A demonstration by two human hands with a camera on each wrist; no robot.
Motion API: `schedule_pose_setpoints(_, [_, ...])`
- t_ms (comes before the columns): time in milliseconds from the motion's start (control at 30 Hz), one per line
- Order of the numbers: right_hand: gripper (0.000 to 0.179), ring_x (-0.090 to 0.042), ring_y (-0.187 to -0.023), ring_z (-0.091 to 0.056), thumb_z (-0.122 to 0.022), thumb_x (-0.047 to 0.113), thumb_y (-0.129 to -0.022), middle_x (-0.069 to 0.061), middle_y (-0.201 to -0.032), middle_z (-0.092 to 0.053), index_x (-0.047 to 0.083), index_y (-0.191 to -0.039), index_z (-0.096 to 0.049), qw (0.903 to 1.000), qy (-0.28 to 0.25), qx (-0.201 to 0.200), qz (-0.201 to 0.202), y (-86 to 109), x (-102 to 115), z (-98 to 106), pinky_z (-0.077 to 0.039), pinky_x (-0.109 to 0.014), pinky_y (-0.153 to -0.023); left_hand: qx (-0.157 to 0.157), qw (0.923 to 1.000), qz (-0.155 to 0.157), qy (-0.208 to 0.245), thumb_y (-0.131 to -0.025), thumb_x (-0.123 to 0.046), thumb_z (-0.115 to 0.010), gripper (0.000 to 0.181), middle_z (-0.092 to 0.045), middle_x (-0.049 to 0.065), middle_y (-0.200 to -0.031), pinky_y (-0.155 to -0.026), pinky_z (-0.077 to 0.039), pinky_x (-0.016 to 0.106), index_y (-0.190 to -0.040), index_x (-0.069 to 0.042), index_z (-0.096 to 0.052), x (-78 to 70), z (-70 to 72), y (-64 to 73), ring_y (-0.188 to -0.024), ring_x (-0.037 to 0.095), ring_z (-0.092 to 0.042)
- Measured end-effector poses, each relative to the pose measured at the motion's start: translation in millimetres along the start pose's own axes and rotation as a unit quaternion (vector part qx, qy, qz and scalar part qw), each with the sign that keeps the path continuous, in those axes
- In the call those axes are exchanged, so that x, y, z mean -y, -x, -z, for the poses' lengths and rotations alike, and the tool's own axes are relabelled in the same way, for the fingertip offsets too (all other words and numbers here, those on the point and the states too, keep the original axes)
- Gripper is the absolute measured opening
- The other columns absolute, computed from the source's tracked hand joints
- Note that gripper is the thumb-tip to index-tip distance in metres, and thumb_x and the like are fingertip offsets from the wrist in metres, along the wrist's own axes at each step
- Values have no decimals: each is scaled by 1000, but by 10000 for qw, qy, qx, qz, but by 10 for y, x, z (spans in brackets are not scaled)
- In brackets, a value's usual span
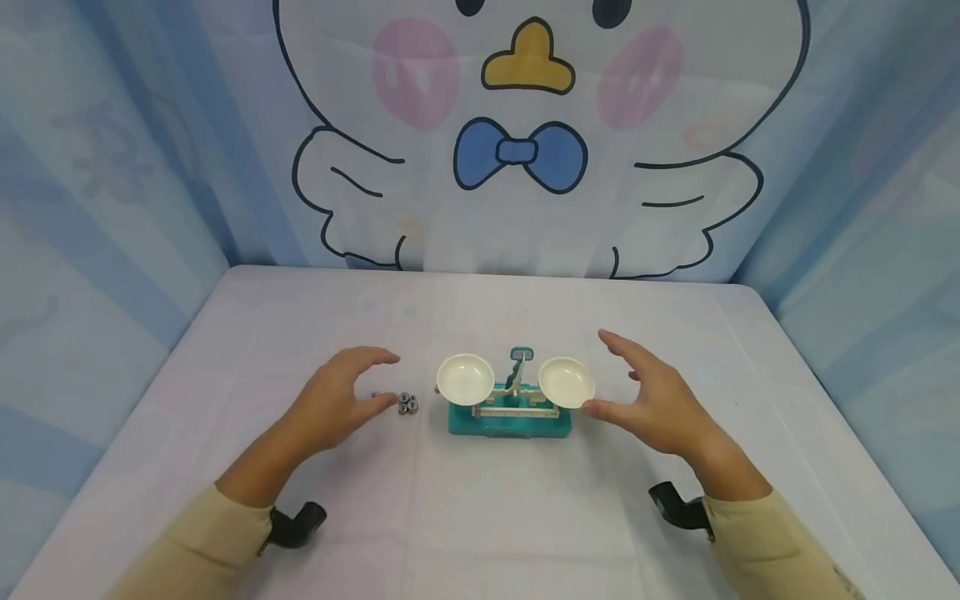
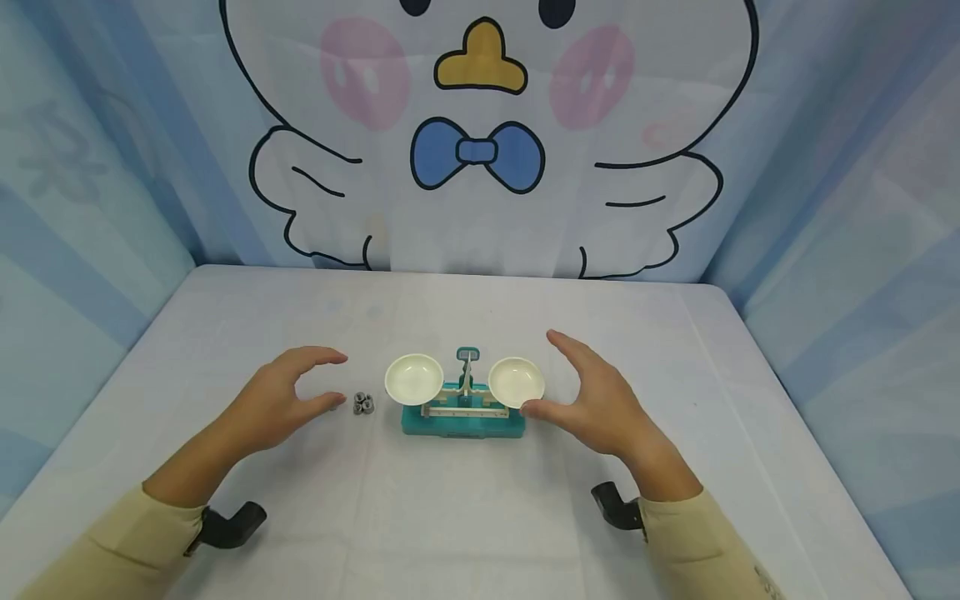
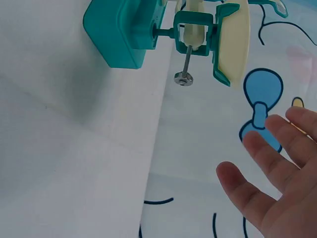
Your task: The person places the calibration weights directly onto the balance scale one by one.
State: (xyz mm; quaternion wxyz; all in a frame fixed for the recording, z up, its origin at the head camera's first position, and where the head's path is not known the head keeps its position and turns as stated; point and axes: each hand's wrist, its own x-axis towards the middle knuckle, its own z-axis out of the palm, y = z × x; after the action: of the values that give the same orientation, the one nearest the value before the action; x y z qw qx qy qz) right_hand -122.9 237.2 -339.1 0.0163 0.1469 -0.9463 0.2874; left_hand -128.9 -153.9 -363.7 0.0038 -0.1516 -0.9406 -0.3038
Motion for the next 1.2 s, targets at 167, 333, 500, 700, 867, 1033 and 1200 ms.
schedule_pose_setpoints(167, [90,-40,-130,-48,-83,39,-80,-19,-149,-46,8,-152,-39,9995,-286,48,-114,68,-82,-67,-48,-58,-95,139,9995,271,90,-90,-18,-76,45,-57,13,-137,-106,-39,55,-132,-9,-62,25,-107,17,-132,36,-47])
schedule_pose_setpoints(333, [86,-41,-125,-52,-85,34,-79,-20,-145,-49,8,-149,-42,9973,-618,153,-375,122,-194,-165,-49,-56,-94,197,9986,442,210,-90,-18,-76,40,-60,12,-133,-105,-41,54,-127,-9,-65,56,-203,24,-130,35,-49])
schedule_pose_setpoints(500, [83,-38,-123,-55,-83,31,-82,-17,-145,-50,4,-148,-40,9913,-1063,296,-713,169,-289,-267,-51,-52,-93,179,9981,591,88,-89,-17,-76,31,-65,10,-123,-103,-43,53,-118,-8,-69,41,-256,16,-124,33,-53])
schedule_pose_setpoints(700, [70,-34,-122,-57,-81,30,-85,-15,-135,-57,2,-140,-48,9849,-1357,557,-918,195,-343,-367,-51,-49,-93,119,9981,589,-142,-88,-14,-77,25,-69,7,-115,-101,-43,53,-112,-10,-72,40,-295,-9,-117,31,-56])
schedule_pose_setpoints(867, [60,-30,-116,-60,-80,30,-86,-12,-127,-62,0,-131,-55,9827,-1414,877,-813,170,-336,-437,-52,-47,-92,47,9980,570,-283,-87,-14,-77,23,-71,5,-110,-102,-40,55,-109,-11,-74,62,-339,-26,-112,30,-57])
schedule_pose_setpoints(1033, [55,-28,-112,-62,-79,28,-87,-12,-125,-63,-1,-129,-56,9794,-1498,1008,-904,142,-325,-476,-53,-46,-92,113,9971,666,-364,-87,-15,-77,20,-71,4,-107,-105,-35,55,-107,-12,-74,62,-367,-59,-111,29,-56])
schedule_pose_setpoints(1200, [54,-25,-108,-62,-77,28,-89,-11,-122,-63,-2,-129,-57,9768,-1512,1105,-1041,100,-339,-522,-53,-43,-89,203,9963,698,-450,-86,-15,-77,19,-70,2,-102,-104,-35,54,-105,-11,-75,93,-406,-95,-103,26,-56])
